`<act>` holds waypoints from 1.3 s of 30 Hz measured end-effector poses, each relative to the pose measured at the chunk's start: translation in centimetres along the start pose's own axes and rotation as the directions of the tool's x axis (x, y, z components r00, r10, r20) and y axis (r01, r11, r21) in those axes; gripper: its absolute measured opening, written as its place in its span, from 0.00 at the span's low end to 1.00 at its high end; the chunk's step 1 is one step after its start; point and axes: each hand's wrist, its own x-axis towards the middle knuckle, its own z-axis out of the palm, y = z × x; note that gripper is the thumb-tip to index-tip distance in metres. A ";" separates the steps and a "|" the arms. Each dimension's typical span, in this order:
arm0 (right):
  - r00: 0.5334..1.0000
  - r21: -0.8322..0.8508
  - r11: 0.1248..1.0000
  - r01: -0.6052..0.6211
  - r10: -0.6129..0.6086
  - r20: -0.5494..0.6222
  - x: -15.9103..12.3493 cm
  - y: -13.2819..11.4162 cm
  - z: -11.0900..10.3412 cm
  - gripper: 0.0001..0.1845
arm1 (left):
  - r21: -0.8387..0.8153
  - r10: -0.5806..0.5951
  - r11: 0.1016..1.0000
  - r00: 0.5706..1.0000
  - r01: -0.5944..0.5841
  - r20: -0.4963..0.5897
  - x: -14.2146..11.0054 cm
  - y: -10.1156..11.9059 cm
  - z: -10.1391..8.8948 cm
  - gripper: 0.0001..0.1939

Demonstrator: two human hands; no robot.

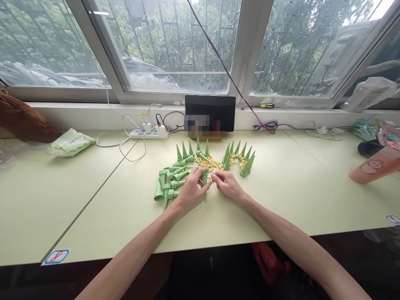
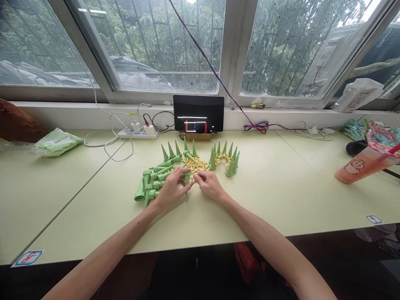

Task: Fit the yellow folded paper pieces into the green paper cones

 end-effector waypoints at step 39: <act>0.931 0.419 0.840 -0.345 0.250 0.266 0.1 -0.2 -0.4 0.24 | 0.061 0.075 0.995 0.996 -0.078 0.048 -0.2 -0.1 0.0 0.16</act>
